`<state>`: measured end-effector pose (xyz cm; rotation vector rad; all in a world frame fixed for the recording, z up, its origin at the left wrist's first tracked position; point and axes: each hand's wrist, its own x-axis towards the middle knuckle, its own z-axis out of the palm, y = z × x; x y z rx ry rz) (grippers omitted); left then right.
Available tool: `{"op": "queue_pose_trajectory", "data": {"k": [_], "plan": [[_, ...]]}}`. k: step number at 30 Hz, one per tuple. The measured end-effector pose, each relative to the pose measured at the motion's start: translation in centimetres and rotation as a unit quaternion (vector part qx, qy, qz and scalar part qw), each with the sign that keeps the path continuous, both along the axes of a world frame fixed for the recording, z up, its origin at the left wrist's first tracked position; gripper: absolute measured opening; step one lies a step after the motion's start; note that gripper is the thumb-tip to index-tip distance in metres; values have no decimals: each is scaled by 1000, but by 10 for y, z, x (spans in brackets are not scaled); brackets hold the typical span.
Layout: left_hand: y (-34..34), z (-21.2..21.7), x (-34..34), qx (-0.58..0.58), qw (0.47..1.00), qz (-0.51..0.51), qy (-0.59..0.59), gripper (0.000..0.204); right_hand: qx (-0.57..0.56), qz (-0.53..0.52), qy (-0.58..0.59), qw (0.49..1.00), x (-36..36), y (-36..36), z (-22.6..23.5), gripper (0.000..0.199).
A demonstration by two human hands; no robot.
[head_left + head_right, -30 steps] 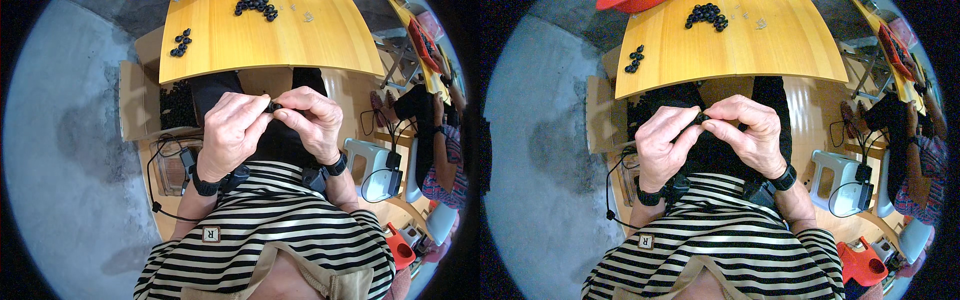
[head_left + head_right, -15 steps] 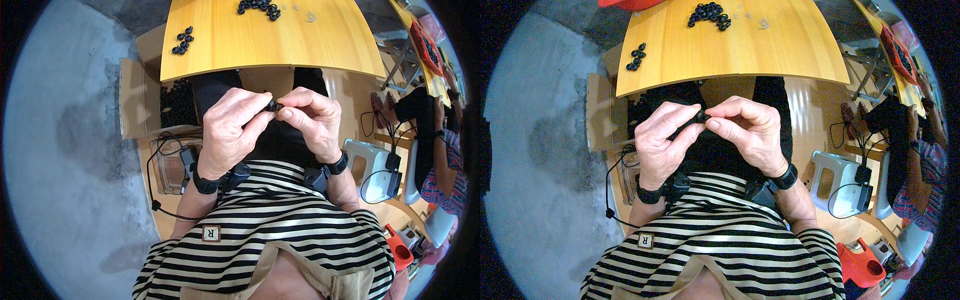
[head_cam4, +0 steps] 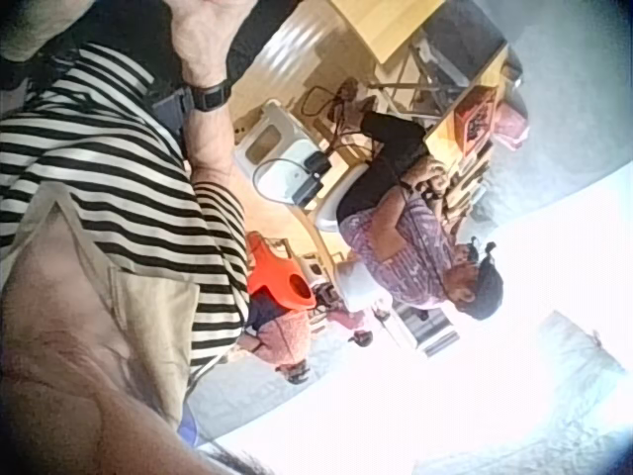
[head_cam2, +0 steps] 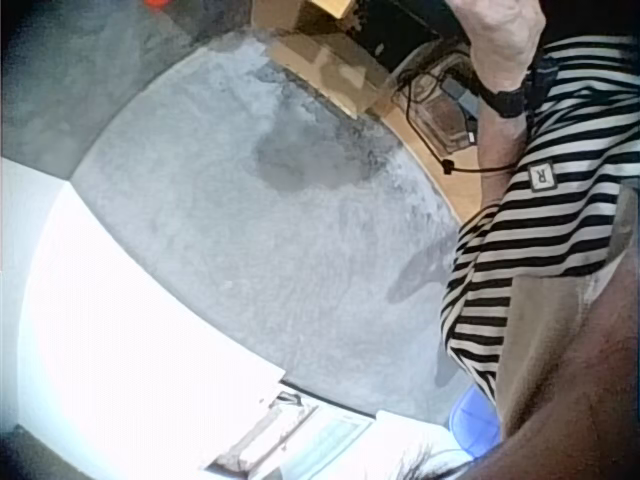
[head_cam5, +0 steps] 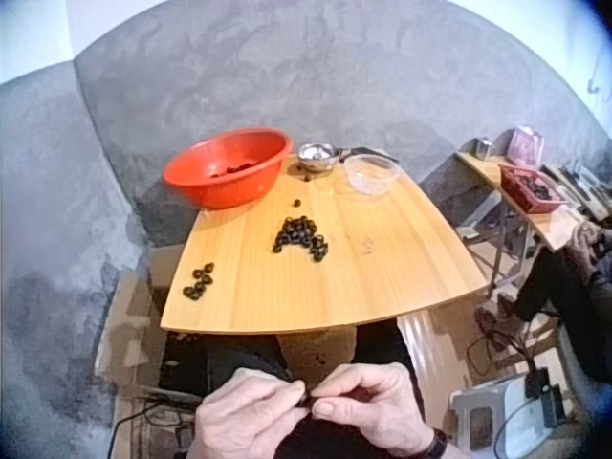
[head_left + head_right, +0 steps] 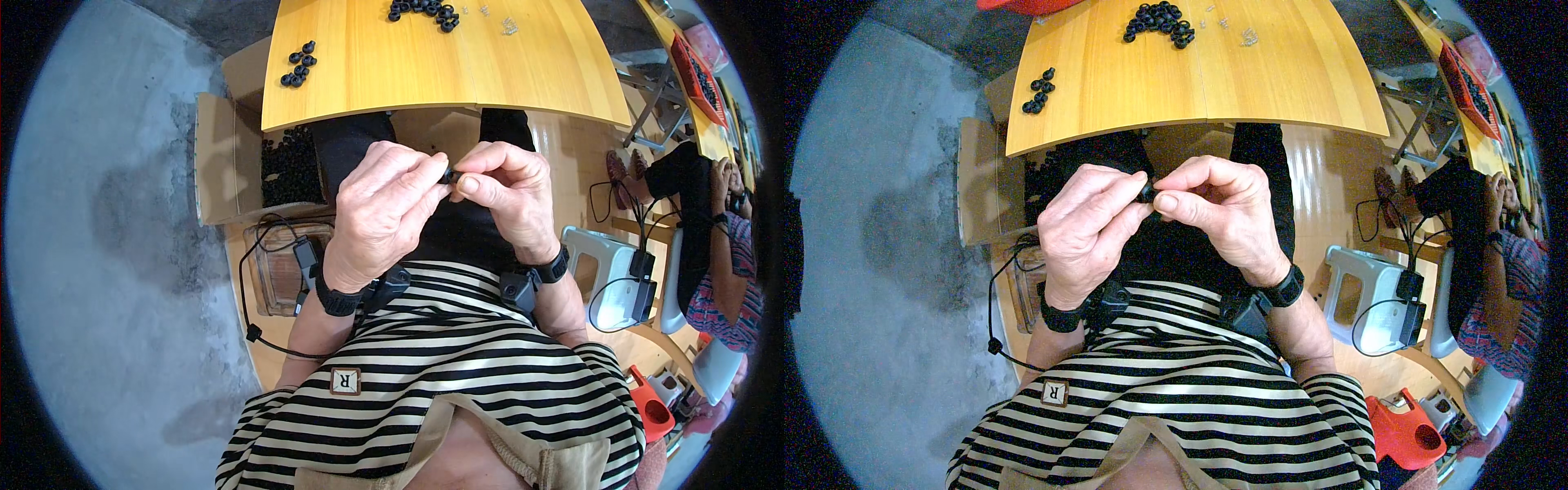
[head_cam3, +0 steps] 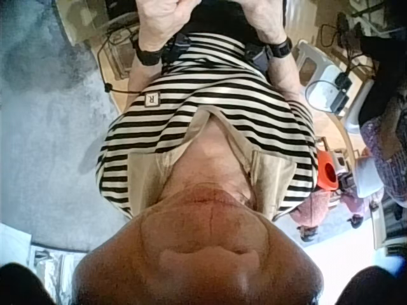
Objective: Assembling small black plastic/rubber components by hand on a workbench.
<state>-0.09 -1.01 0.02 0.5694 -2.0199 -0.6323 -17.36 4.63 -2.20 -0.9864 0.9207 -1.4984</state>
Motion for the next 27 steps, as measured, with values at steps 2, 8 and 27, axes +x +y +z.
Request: {"op": "queue_pose_trajectory", "data": {"k": [2, 8, 27], "plan": [[0, 0, -1, -7, 1000, 2, -4, 31, 1, -1, -6, 1000, 0, -1, -2, 9], [0, -3, -2, -36, 999, 19, -28, 29, 23, -5, 5, 1000, 1, -2, -7, 11], [1, -7, -6, -6, 999, -23, 33, 32, 16, 135, -76, 988, -6, -8, -14, 24]]}}
